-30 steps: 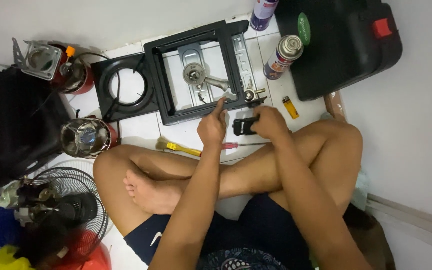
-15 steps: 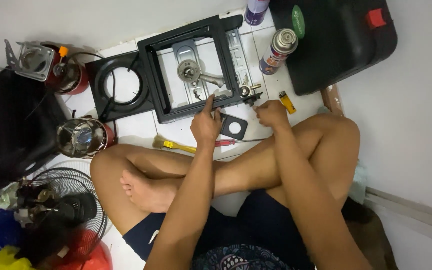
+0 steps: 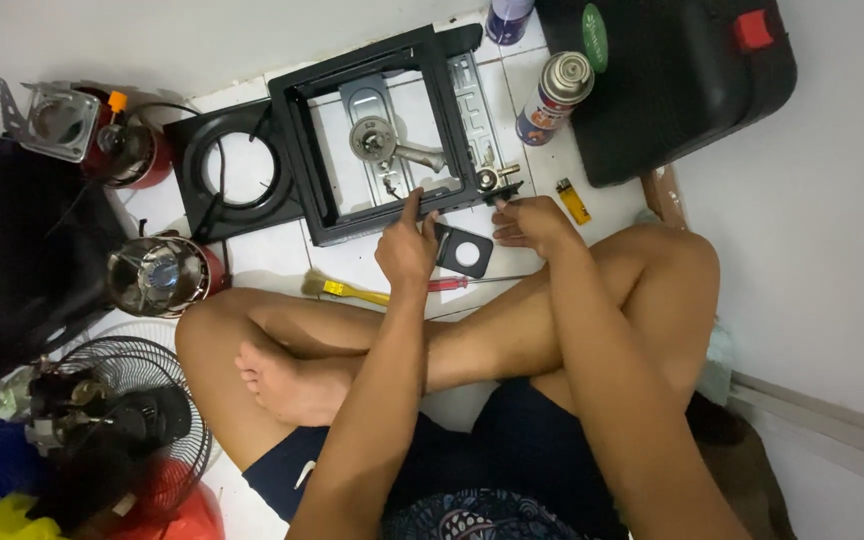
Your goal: Disassembling and reassembling a portable gas stove to repair the burner assembly.
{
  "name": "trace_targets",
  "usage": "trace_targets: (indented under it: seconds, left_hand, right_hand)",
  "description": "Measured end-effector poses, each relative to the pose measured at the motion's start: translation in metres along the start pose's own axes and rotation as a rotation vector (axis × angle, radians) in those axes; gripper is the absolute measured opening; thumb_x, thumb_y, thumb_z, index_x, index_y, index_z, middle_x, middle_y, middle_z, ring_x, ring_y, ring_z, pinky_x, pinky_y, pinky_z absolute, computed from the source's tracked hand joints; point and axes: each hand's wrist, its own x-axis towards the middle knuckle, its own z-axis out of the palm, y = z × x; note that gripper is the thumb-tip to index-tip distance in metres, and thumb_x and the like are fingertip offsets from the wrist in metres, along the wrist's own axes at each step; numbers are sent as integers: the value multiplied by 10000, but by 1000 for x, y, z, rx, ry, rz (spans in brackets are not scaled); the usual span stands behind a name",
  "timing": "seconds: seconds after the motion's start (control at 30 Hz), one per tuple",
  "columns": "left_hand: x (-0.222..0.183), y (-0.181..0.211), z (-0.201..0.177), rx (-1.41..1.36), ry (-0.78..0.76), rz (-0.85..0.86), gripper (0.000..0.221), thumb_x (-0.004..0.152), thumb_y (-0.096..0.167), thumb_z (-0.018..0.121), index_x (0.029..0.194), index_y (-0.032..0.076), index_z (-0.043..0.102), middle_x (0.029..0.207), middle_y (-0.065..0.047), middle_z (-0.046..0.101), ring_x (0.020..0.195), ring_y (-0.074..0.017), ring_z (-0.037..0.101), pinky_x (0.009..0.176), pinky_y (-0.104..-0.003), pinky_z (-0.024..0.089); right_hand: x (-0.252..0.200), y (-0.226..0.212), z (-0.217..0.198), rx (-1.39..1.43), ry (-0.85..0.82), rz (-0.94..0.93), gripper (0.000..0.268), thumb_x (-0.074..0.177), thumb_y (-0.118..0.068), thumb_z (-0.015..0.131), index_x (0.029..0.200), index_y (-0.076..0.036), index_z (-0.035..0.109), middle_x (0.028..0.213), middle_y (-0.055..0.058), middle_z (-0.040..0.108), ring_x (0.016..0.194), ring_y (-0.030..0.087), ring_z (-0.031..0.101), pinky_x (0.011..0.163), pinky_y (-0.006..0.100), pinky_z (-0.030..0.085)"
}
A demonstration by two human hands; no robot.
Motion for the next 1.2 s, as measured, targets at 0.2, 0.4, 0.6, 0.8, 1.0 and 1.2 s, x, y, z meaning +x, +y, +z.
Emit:
trace_targets:
  seconds: [0.2, 0.4, 0.6, 0.8, 1.0, 1.2]
  left_hand:
    - [3, -3, 6, -19, 1, 42, 437, 1008, 460, 594, 1435, 376, 550, 954, -144, 782, 921, -395, 755, 839, -537, 601]
    - [-1, 1, 1, 27, -17, 19, 453, 1032, 470, 536, 1475, 374, 529, 950, -133, 784, 924, -391, 755, 841, -545, 600]
    - [-2, 1, -2, 56, -19, 37, 462, 1037, 455, 529, 1491, 374, 513, 979, -109, 792, 934, -399, 754, 866, -560, 593]
    - [2, -13, 5, -96, -11, 61, 423, 1028, 427, 537, 1447, 374, 560, 999, -5, 803, 937, -392, 743, 914, -557, 576]
    - [10, -31, 29, -131, -30, -59, 241, 869, 462, 640, 933, 292, 799, 751, -48, 760, 782, -363, 756, 737, -488, 599]
    - [10, -42, 50, 21, -244, -61, 452, 804, 407, 690, 1128, 94, 649, 919, -166, 747, 973, -408, 746, 862, -544, 592]
  right_hand:
    - [31, 22, -3, -390, 66, -197, 352, 965, -312, 732, 966, 39, 735, 858, 163, 752, 728, 238, 745, 675, 354, 661]
    - [49, 26, -1, -964, 315, -335, 265, 921, -254, 638, 775, -54, 734, 657, 121, 693, 615, 297, 703, 548, 442, 588]
    - [23, 8, 8, -921, 347, -357, 241, 915, -223, 645, 821, -22, 740, 692, 170, 711, 655, 308, 718, 591, 426, 570]
    - [-77, -29, 30, -1021, 89, -124, 233, 826, -127, 610, 906, 37, 754, 768, 199, 731, 720, 339, 737, 669, 447, 583]
    - [1, 26, 5, -911, -47, -234, 107, 782, -105, 686, 762, -27, 755, 652, 156, 705, 607, 267, 673, 577, 363, 547]
    - [-35, 6, 19, -659, 72, -75, 239, 843, -148, 688, 951, 55, 751, 813, 272, 728, 725, 322, 739, 618, 426, 619]
